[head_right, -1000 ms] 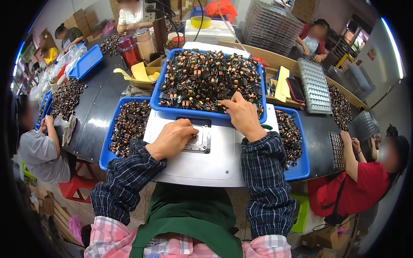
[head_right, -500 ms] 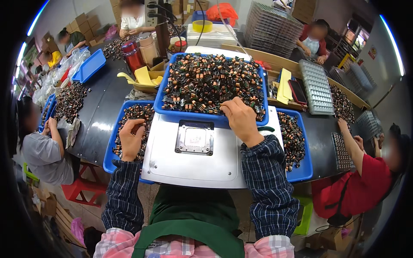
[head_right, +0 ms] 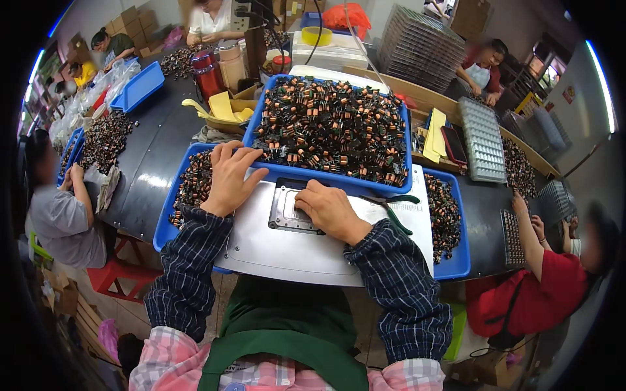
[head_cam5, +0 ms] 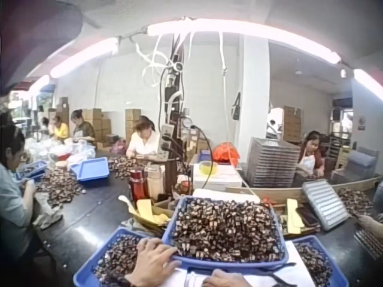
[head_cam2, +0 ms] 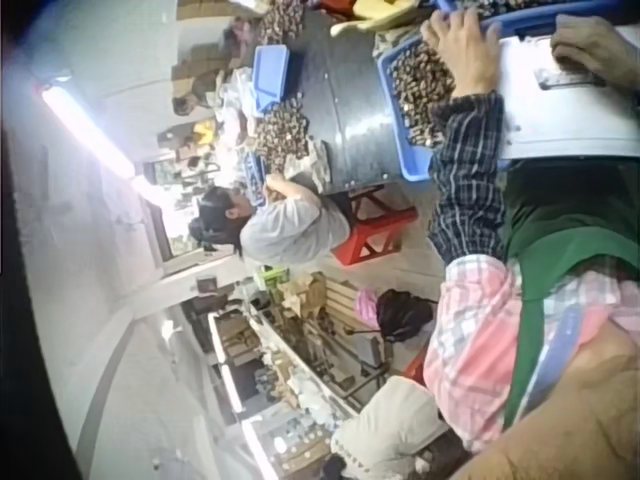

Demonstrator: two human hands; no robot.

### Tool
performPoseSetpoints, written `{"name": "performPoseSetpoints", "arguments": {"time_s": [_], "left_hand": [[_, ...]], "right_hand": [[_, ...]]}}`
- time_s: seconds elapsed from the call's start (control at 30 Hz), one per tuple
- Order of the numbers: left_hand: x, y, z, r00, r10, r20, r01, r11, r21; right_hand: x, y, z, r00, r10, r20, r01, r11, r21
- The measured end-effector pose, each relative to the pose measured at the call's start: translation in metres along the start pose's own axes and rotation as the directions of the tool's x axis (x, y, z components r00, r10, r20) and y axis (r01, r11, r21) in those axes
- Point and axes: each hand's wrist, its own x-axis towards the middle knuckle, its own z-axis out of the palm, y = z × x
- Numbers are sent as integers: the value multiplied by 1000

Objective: The person tests electronic components by picking them from a tray, placing them into a machine fixture one at a time by hand, and sorting them into an adjacent tray.

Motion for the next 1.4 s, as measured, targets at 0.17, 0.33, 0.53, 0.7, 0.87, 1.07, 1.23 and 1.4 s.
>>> {"name": "performPoseSetpoints", "arguments": {"time_s": [0.17, 0.33, 0.53, 0.7, 0.87, 1.07, 1.23, 1.4], "left_hand": [[3, 2, -2, 1000, 9, 10, -10, 1000, 24], [9, 6, 2, 998, -21, 52, 30, 983, -181], [7, 10, 2, 998, -54, 22, 58, 965, -258], [10, 15, 7, 996, -85, -8, 74, 906, -417], [6, 36, -2, 991, -119, -63, 67, 843, -534], [-11, 57, -4, 975, -28, 220, 159, 780, -605], [-16, 53, 6, 958, 165, 234, -33, 875, -482], [-9, 60, 12, 926, 306, 219, -200, 893, -403]], "right_hand": [[2, 0, -3, 999, 13, 34, -12, 999, -35], [5, 13, -9, 985, -34, -172, 77, 965, 251], [9, 1, -47, 832, 555, 0, -142, 213, 967], [17, 33, -37, 907, 354, -230, -233, 874, 426], [34, 24, -23, 945, 96, -312, -149, 977, -153], [39, 26, -24, 951, 140, -275, -184, 973, -140], [29, 19, -35, 901, 392, -186, -276, 849, 451], [9, 18, -39, 878, 476, 53, -295, 448, 844]]}}
